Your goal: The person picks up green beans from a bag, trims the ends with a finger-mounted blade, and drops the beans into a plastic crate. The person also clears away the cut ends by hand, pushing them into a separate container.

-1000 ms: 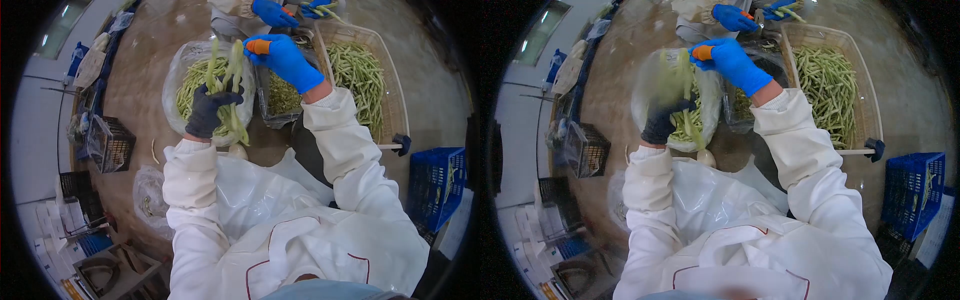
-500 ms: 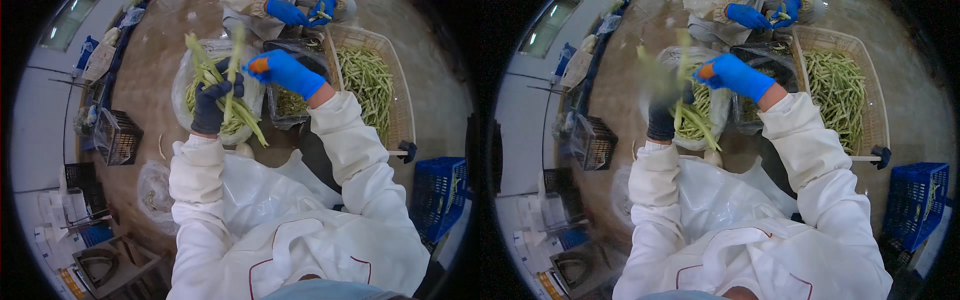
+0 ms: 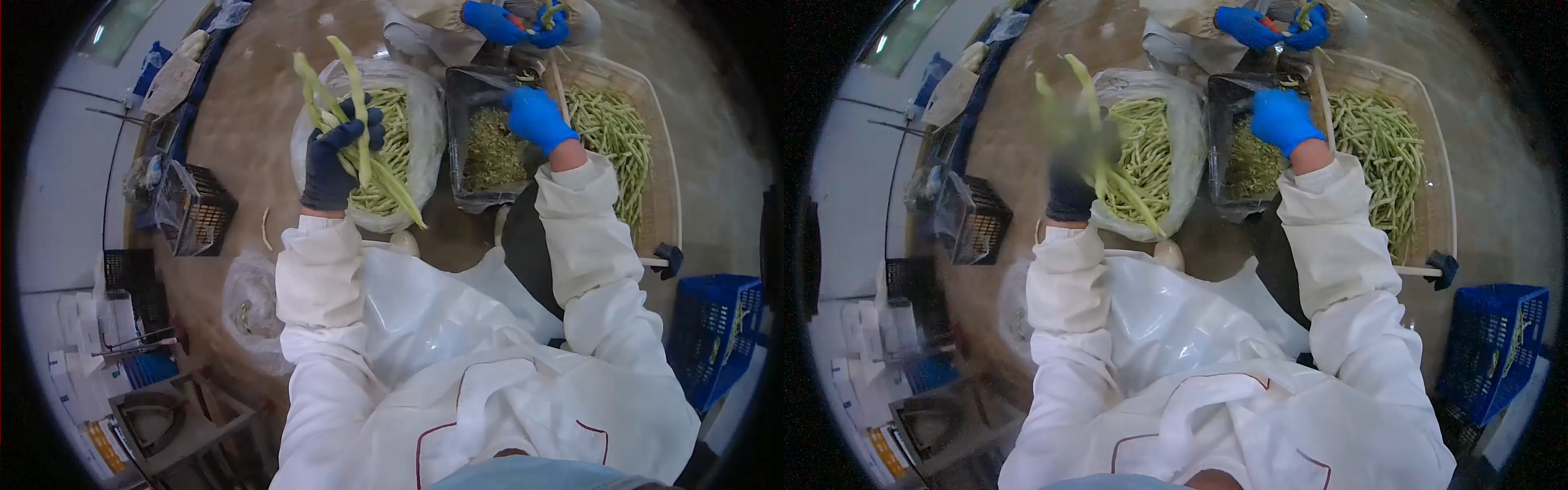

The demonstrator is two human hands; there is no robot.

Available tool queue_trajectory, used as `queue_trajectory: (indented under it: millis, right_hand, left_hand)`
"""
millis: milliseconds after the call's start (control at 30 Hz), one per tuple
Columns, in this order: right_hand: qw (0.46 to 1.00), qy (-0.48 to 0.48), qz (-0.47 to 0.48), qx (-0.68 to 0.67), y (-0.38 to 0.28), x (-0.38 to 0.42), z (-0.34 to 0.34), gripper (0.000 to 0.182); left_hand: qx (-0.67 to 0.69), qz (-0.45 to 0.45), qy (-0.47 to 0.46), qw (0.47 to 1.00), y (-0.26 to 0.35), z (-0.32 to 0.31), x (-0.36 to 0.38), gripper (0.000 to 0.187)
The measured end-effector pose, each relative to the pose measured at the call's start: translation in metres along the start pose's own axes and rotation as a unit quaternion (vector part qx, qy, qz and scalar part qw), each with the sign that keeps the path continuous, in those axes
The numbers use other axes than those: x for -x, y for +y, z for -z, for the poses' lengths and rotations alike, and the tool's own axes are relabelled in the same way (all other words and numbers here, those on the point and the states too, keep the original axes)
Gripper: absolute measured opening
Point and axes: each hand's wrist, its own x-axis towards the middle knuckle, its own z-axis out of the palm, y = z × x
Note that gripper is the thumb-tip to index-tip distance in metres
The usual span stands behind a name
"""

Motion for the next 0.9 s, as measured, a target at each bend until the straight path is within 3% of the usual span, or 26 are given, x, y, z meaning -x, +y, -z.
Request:
queue_trajectory:
  millis: [67, 133, 233, 333, 400, 467, 533, 633, 700, 733, 767, 833, 900]
  right_hand:
    - [0.942, 0.008, 0.076, -0.326, -0.018, -0.005, -0.005, 0.034]
    - [0.857, 0.044, 0.186, -0.478, -0.043, -0.02, -0.032, 0.045]
    - [0.856, -0.013, 0.086, -0.509, -0.064, -0.018, -0.026, 0.038]
    - [0.79, 0.181, 0.071, -0.581, -0.035, -0.006, 0.013, 0.031]
    - [0.795, 0.338, 0.06, -0.5, 0.012, 0.008, 0.043, 0.031]
    - [0.846, 0.426, -0.062, -0.315, 0.09, 0.025, 0.063, 0.035]
    - [0.834, 0.523, -0.172, -0.028, 0.072, 0.061, 0.07, 0.033]
    - [0.831, 0.556, 0.006, 0.028, 0.067, 0.051, 0.052, 0.039]
    - [0.924, 0.353, -0.019, -0.148, 0.011, 0.042, 0.044, 0.042]
    - [0.935, 0.289, 0.008, -0.207, -0.007, 0.03, 0.03, 0.04]
    - [0.938, 0.222, 0.037, -0.265, -0.022, 0.018, 0.015, 0.039]
    - [0.877, 0.064, -0.03, -0.474, -0.061, 0.007, -0.003, 0.031]
    - [0.861, 0.041, -0.015, -0.507, -0.055, -0.007, -0.016, 0.026]
  left_hand:
    - [0.027, 0.041, -0.02, 0.999, -0.012, -0.007, -0.002, 0.039]
    - [-0.005, 0.096, -0.037, 0.995, -0.022, -0.02, -0.001, 0.038]
    - [-0.042, 0.142, -0.047, 0.988, -0.035, -0.041, 0.002, 0.037]
    - [-0.063, 0.119, -0.016, 0.991, -0.038, -0.02, -0.007, 0.03]
    - [-0.069, 0.131, 0.035, 0.988, -0.028, -0.012, -0.007, 0.026]
    - [-0.077, 0.126, 0.055, 0.987, -0.03, 0.006, -0.012, 0.025]
    - [-0.079, 0.111, 0.03, 0.99, -0.028, 0.006, -0.008, 0.027]
    - [-0.181, 0.107, 0.028, 0.977, -0.03, 0.0, -0.009, 0.027]
    - [-0.26, 0.089, 0.012, 0.961, -0.033, -0.009, -0.007, 0.026]
    - [-0.293, 0.064, 0.001, 0.954, -0.034, -0.013, -0.006, 0.025]
    - [-0.325, 0.037, -0.008, 0.945, -0.036, -0.016, -0.005, 0.024]
    - [-0.353, 0.014, -0.019, 0.935, -0.039, -0.02, -0.005, 0.022]
    - [-0.347, 0.022, -0.023, 0.937, -0.045, -0.017, -0.005, 0.019]
